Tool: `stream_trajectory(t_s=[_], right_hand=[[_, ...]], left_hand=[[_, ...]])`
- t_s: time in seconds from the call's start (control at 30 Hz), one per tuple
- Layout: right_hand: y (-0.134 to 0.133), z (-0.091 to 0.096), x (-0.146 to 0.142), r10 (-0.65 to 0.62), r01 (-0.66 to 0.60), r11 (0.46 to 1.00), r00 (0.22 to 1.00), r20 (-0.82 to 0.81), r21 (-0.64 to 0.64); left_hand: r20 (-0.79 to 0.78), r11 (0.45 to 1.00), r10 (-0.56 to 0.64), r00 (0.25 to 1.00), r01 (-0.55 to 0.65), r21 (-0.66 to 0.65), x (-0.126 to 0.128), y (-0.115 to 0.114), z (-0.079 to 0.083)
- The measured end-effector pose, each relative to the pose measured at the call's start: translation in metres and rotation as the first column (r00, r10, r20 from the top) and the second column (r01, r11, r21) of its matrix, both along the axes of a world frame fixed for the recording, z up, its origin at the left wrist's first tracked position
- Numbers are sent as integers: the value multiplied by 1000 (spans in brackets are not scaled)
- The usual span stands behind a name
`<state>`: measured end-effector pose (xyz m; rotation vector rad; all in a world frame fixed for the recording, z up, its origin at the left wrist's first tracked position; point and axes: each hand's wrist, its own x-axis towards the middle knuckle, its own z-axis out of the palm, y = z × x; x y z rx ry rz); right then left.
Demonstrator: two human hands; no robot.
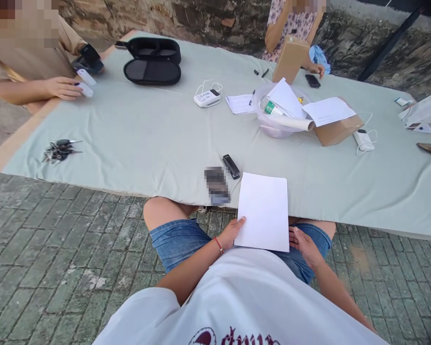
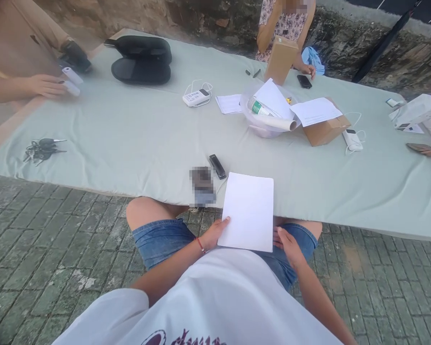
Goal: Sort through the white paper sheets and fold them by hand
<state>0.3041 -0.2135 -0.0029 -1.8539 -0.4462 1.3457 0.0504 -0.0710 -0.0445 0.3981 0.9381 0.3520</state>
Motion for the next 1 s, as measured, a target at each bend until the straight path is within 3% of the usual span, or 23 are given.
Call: stream_trajectory(t_s=[0.07, 0.17, 0.3, 0.4, 0.47, 0.53, 0.63, 0.7, 0.8, 1.0], right_hand=[[7, 1, -11, 5, 5, 999, 972, -233, 40], [26, 4, -20, -10, 33, 998, 921, -389, 51], [46, -1, -26, -45, 51, 999, 905, -424, 2], [53, -7, -26, -59, 60, 998, 934, -353, -7], [53, -10, -24, -61, 59, 998, 954, -295, -17], [52, -11, -20, -66, 61, 998, 968, -243, -25], [49, -14, -16, -62, 63, 998, 980, -191, -4], [48, -16, -15, -56, 58, 998, 982, -178, 10], [47, -18, -15, -45, 47, 999, 983, -177, 6], [45, -18, -13, -32, 34, 999, 985, -171, 13]], left_hand=[[-22, 1000, 6, 1000, -6, -5, 1, -1, 2], [-33, 1000, 4, 999, -4, 1, 2, -2, 5], [-28, 998, -6, 1000, 8, 58, -1, -3, 7], [-64, 967, -47, 997, 61, 249, -12, 0, 6], [-194, 880, -78, 978, 159, 448, -26, 2, 5], [-430, 726, -52, 901, 329, 603, -43, 4, 4], [-720, 501, 118, 684, 585, 638, -65, 7, 6], [-786, 412, 231, 574, 674, 614, -73, 9, 9], [-819, 355, 324, 473, 742, 569, -74, 13, 11], [-890, 333, 333, 310, 845, 419, -63, 20, 13]])
